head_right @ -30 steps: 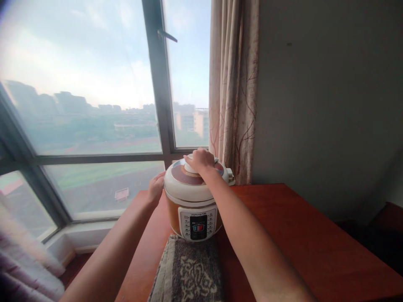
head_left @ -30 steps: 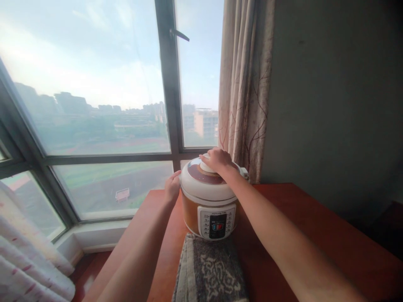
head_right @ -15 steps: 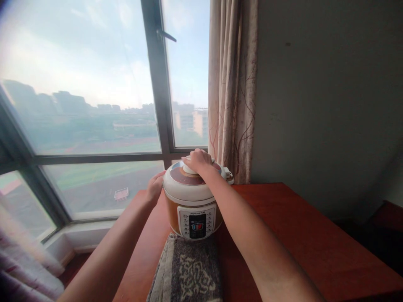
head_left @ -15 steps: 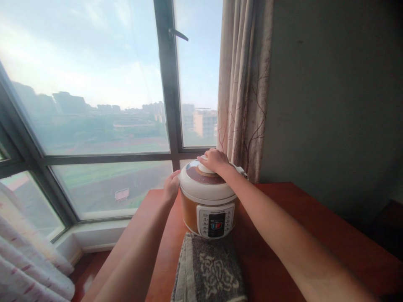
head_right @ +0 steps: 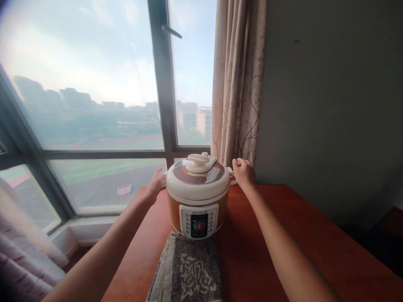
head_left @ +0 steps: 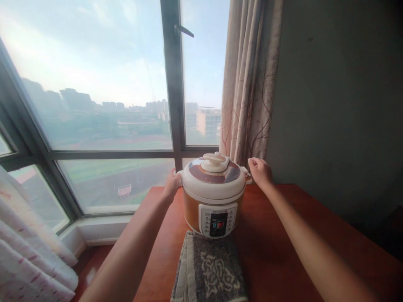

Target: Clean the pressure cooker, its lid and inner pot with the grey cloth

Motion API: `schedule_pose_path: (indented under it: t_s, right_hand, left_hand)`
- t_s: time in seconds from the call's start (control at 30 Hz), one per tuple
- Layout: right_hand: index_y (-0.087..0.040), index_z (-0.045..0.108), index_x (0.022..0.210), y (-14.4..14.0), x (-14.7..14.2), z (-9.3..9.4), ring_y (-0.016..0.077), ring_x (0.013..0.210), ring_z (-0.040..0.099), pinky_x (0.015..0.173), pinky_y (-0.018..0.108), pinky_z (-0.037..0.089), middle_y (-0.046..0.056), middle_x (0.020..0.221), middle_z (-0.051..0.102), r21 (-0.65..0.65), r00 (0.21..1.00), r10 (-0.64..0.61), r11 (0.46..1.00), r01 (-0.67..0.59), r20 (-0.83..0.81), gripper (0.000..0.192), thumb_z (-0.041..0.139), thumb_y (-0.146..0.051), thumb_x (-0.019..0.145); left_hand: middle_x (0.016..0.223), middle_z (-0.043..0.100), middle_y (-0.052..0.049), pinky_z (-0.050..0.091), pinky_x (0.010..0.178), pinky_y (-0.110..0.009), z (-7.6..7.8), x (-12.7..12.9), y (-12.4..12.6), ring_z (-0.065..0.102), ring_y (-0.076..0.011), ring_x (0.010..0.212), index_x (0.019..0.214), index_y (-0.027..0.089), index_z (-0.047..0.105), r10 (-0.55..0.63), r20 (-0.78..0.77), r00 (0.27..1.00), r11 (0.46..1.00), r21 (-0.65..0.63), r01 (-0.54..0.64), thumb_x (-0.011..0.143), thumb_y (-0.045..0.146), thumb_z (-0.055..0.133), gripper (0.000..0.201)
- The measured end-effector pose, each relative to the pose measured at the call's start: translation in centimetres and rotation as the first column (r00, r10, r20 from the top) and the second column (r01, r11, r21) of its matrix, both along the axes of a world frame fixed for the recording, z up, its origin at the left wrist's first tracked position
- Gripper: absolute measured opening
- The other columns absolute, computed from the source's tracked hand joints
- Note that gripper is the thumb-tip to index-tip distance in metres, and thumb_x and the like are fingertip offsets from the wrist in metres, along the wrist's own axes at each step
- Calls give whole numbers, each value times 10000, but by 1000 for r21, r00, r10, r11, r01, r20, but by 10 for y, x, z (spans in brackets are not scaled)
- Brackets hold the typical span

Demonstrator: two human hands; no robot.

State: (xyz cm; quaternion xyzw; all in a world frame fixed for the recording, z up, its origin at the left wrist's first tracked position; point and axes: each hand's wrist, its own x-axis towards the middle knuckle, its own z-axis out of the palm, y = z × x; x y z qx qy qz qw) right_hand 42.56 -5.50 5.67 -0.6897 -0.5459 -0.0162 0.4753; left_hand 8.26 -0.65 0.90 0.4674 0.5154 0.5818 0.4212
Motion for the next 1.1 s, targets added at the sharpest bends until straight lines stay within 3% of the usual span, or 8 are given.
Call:
schedule_pose_path:
  t_s: [0.1, 0.2, 0.33, 0.43, 0.67, 0.8, 1.1]
  right_hand:
    - [-135, 740, 882, -6, 20, -31, 267, 823, 665, 743, 343, 490, 153, 883, 741, -47, 989, -11, 999, 4, -149, 480, 412, -485, 905]
    - [-172, 702, 721, -7, 20, -53, 235, 596, 632, 578, 320, 473, 89, 626, 683, -70, 955, 33, 996, -57, -296, 524, 395, -565, 884]
    - [-192, 648, 635, -2, 10, -67, 215, 517, 619, 507, 301, 479, 68, 542, 649, -16, 883, 92, 994, -112, -460, 515, 425, -607, 844]
    - [-198, 625, 597, 1, 6, -71, 207, 516, 620, 478, 285, 478, 61, 537, 650, 34, 827, 111, 993, -110, -551, 430, 505, -570, 779]
    - [-169, 682, 636, 4, 7, -75, 196, 487, 589, 420, 272, 430, 42, 509, 638, 96, 750, 96, 994, -44, -654, 271, 571, -416, 657]
    - [-121, 758, 781, 7, 16, -75, 197, 472, 579, 424, 278, 421, 39, 504, 643, 105, 752, 61, 994, 11, -657, 340, 567, -363, 639]
    - [-81, 788, 842, 5, 68, -59, 193, 542, 592, 454, 261, 406, 60, 593, 680, 45, 801, -104, 986, 161, -590, 367, 577, -314, 652]
  left_hand:
    - [937, 670, -71, 500, 677, -316, 2, 1, -3, 627, -225, 848, 1059, 207, 612, 23, 12, 1000, 997, -76, -22, 683, 315, 659, 393]
    - [810, 668, -44, 491, 642, -309, 6, -2, -6, 630, -210, 750, 913, 196, 631, -3, 34, 999, 993, -120, 7, 713, 406, 673, 293]
    - [610, 609, -23, 462, 545, -284, 8, -12, -10, 547, -153, 530, 738, 173, 621, -48, 90, 995, 979, -196, 65, 749, 531, 668, 361]
    - [521, 549, -7, 397, 469, -236, 6, -14, -13, 458, -106, 442, 649, 168, 580, -95, 152, 984, 970, -207, 126, 747, 498, 703, 365]
    - [473, 418, 71, 312, 397, -175, -7, 0, -7, 354, -61, 390, 690, 191, 506, -129, 365, 922, 976, -120, 183, 782, 361, 650, 242]
    - [487, 435, 73, 293, 375, -151, -14, 11, -4, 360, -49, 383, 723, 185, 509, -119, 426, 897, 978, -103, 179, 774, 329, 669, 222]
    - [487, 398, 76, 289, 376, -144, -24, 62, 3, 344, -46, 385, 719, 176, 504, -201, 500, 842, 950, -110, 292, 837, 371, 665, 279]
